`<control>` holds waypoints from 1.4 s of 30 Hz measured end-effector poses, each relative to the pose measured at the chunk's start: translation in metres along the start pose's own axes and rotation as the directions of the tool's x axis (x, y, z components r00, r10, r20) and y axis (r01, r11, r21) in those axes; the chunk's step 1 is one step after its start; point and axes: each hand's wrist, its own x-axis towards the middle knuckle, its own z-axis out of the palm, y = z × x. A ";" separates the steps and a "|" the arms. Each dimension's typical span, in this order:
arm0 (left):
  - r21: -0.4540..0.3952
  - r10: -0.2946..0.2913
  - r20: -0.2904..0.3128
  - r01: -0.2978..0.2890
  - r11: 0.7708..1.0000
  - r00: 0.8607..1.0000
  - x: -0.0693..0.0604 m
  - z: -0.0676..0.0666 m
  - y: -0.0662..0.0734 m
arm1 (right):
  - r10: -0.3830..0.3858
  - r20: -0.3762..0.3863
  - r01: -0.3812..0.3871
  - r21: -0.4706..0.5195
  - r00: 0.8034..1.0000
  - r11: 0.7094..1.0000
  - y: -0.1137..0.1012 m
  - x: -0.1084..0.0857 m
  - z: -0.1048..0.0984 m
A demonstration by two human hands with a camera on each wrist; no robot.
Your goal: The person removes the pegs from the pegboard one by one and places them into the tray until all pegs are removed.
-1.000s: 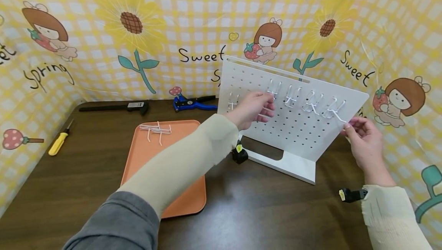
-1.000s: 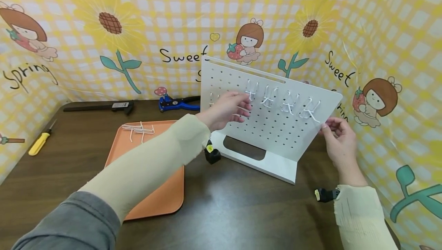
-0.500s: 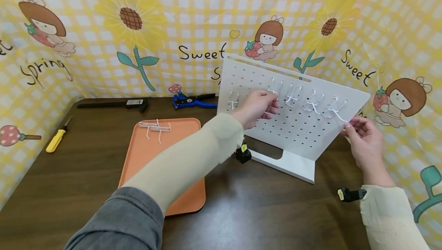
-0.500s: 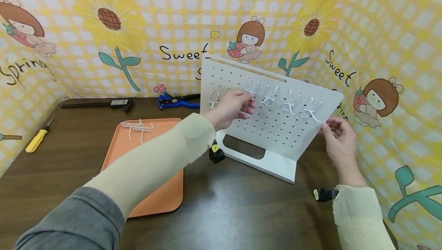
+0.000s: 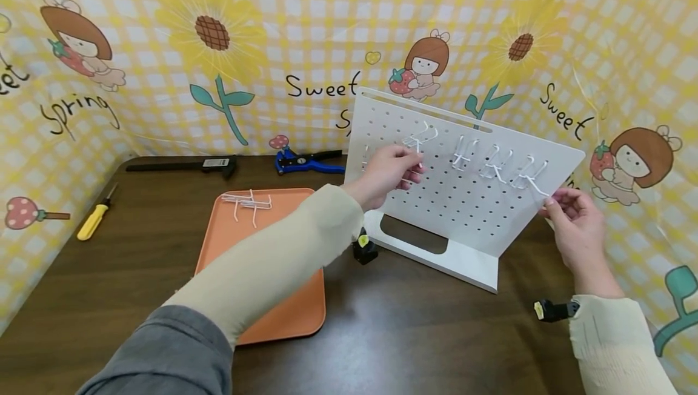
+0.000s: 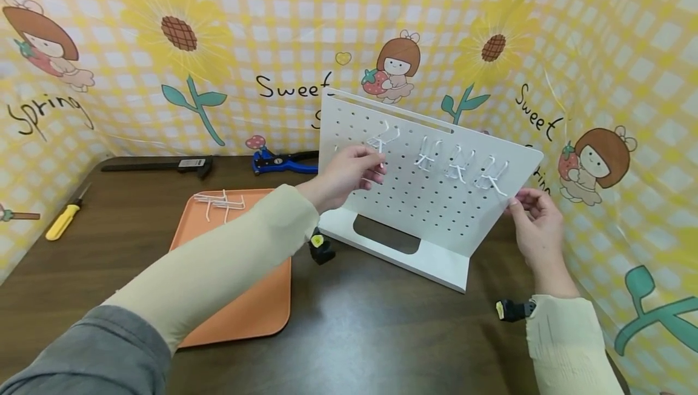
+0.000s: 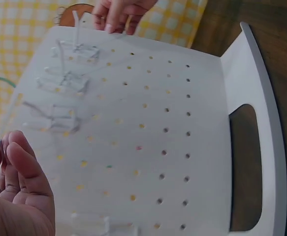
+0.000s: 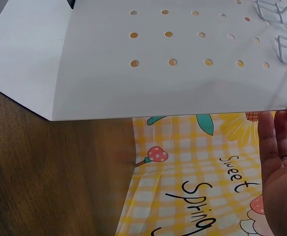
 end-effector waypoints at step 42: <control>0.237 -0.131 -0.256 0.193 0.952 0.958 -0.071 -0.172 -0.095 | -0.019 -0.017 0.020 0.071 1.000 0.997 0.002 0.000 -0.001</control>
